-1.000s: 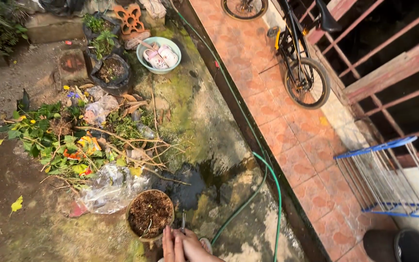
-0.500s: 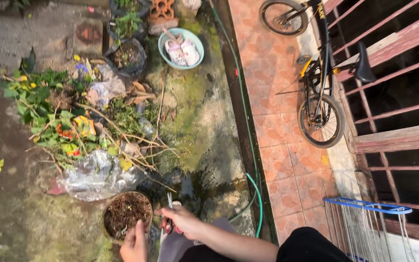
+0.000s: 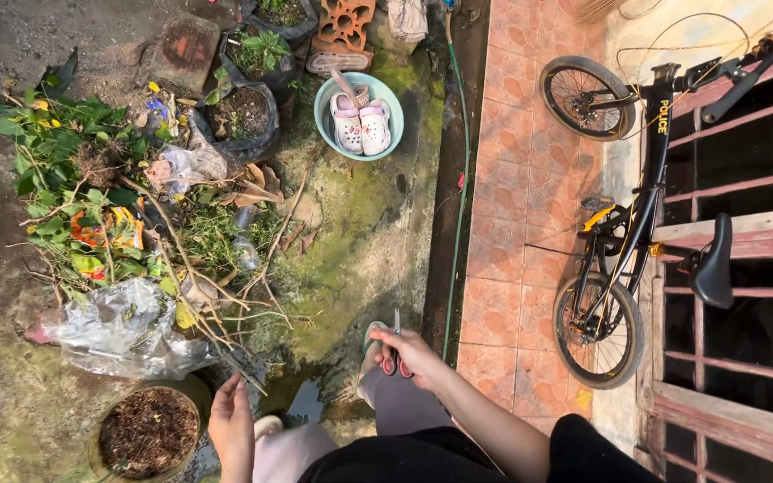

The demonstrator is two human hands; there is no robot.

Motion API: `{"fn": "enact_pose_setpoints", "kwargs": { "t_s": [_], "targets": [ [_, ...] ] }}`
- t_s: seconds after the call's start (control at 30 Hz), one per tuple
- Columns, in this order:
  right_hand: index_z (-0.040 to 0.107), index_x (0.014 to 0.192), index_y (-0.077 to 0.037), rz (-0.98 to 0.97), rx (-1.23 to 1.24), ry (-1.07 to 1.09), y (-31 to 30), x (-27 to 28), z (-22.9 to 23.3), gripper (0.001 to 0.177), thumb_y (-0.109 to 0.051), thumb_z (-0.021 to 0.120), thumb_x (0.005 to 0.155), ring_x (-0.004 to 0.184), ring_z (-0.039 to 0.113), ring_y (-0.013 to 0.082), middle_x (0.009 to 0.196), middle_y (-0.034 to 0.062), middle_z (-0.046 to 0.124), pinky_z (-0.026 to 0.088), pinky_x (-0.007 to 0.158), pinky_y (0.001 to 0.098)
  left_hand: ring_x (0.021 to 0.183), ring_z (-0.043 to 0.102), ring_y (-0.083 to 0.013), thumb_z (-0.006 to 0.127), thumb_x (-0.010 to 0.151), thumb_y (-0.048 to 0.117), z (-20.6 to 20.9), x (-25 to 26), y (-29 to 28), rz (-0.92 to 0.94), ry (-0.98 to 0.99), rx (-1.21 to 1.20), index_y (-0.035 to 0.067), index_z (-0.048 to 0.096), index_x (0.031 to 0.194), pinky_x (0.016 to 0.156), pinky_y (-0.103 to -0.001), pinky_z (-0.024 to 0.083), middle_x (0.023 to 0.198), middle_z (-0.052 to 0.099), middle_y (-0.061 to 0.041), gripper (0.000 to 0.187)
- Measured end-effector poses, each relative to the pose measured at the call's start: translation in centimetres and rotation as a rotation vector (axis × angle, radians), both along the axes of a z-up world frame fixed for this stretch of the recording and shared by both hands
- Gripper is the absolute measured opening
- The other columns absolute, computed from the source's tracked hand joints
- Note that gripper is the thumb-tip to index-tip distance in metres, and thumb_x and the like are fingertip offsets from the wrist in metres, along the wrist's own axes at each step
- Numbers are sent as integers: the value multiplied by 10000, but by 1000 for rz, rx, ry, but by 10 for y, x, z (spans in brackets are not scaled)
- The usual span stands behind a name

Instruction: Loosen soil and manage potted plants in an outdoor garden area.

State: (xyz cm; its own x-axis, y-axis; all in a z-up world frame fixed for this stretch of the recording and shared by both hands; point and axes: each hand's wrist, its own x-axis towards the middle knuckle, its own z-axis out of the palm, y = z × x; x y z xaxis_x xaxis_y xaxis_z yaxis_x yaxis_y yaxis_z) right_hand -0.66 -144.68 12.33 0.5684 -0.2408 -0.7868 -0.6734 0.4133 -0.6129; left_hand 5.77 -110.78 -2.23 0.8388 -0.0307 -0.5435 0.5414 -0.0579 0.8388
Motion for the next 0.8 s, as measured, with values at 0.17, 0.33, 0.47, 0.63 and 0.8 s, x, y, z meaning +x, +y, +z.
{"fn": "enact_pose_setpoints", "kwargs": {
  "t_s": [0.17, 0.33, 0.47, 0.63, 0.8],
  "targets": [
    [657, 1306, -19, 94, -167, 62, -108, 76, 43, 376, -246, 515, 1042, 788, 691, 149, 663, 23, 581, 588, 684, 289, 943, 696, -267, 616, 1053, 261, 10, -2, -61, -18, 141, 334, 98, 683, 1353, 824, -372, 504, 1141, 760, -149, 348],
    [608, 1227, 51, 29, 18, -176, -136, 157, 34, 318, -225, 601, 1070, 692, 644, 176, 648, 11, 524, 518, 563, 314, 1030, 728, -213, 664, 987, 177, -62, -27, -50, 260, 40, 154, 53, 728, 1216, 901, -350, 581, 1126, 759, -152, 268],
    [667, 1239, 69, 189, -51, -53, -130, 247, 34, 402, -302, 570, 1116, 680, 635, 163, 672, 4, 540, 542, 598, 275, 1006, 669, -193, 687, 1045, 152, -130, 15, -74, 372, -223, 192, -32, 694, 1196, 957, -319, 517, 1023, 718, -148, 238],
    [691, 1335, -91, 372, -136, -9, -142, 363, -20, 337, -227, 505, 1088, 712, 683, 114, 787, 15, 669, 566, 625, 238, 1103, 674, -234, 650, 1076, 165, -152, 152, -125, 468, -88, 168, -53, 638, 1304, 964, -364, 532, 1155, 702, -214, 315],
    [709, 1281, -152, 444, -345, 34, -147, 510, -43, 323, -303, 535, 1055, 587, 565, 66, 692, -35, 580, 432, 471, 248, 1119, 691, -261, 589, 1001, 302, 19, 401, -301, 73, -10, 162, 79, 684, 1311, 966, -377, 518, 1239, 711, -175, 394]
  ]
}}
